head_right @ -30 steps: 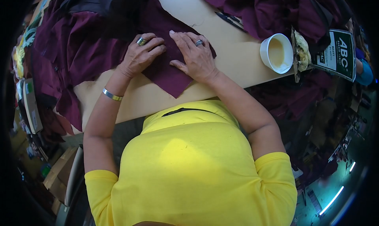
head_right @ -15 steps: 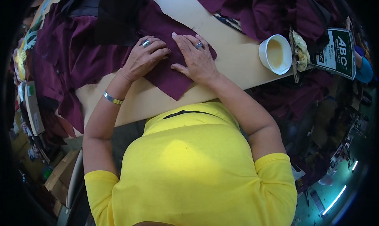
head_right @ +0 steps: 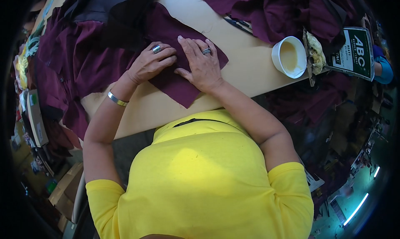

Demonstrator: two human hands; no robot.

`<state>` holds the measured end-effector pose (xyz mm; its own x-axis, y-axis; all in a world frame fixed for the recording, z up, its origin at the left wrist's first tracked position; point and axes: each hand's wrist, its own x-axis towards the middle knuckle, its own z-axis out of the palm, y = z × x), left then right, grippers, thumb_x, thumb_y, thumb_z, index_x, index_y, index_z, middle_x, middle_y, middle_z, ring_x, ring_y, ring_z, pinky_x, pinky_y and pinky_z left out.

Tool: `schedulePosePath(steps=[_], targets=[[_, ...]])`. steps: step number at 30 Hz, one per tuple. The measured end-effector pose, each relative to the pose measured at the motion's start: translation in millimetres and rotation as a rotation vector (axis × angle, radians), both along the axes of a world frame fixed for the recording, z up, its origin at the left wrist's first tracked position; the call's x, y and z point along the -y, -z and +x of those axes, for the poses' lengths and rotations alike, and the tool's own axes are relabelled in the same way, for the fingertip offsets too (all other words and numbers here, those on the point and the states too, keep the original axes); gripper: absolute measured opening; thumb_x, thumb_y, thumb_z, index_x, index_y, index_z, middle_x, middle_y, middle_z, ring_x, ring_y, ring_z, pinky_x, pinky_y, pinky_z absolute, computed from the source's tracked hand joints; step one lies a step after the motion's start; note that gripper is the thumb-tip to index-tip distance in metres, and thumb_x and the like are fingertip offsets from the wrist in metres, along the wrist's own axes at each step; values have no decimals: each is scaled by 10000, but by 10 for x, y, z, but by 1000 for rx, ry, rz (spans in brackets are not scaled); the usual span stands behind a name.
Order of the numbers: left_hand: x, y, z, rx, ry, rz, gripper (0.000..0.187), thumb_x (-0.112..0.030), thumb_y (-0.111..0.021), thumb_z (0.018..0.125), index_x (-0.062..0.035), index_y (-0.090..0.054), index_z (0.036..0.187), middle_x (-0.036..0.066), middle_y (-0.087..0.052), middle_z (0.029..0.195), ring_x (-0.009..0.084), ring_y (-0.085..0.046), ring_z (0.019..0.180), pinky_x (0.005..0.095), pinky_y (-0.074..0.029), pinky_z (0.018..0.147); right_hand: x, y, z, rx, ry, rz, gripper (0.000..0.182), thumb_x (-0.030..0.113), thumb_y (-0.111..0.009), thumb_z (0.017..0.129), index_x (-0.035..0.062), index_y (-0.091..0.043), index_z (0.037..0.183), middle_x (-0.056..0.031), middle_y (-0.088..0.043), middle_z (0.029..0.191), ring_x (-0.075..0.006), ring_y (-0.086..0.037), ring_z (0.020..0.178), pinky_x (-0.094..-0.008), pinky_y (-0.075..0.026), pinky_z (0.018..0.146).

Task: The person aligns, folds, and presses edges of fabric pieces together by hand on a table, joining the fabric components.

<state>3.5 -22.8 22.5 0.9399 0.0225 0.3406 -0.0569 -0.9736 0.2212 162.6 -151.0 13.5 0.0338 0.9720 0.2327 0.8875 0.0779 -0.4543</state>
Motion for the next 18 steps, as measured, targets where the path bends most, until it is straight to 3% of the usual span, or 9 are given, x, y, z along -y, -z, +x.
schedulePosePath(steps=[10,18], targets=[[119,48,80,19,-234,-163,119,-128,-624,751,-91,-600,861,36,-587,969,230,-561,946,362,-431,835,3,-10,4,17,-7,-17,898,390,-727,668,101,-273,1386,-43,-414,1323,-215,-378,1181,-432,-209,1051],[86,-2,25,-21,-157,-151,168,-135,-623,761,-106,-610,926,50,-579,1014,234,-558,977,385,-419,899,6,-30,15,-29,-19,-27,924,356,-744,659,91,-253,1396,-78,-432,1290,-240,-384,1188,-438,-214,1050]])
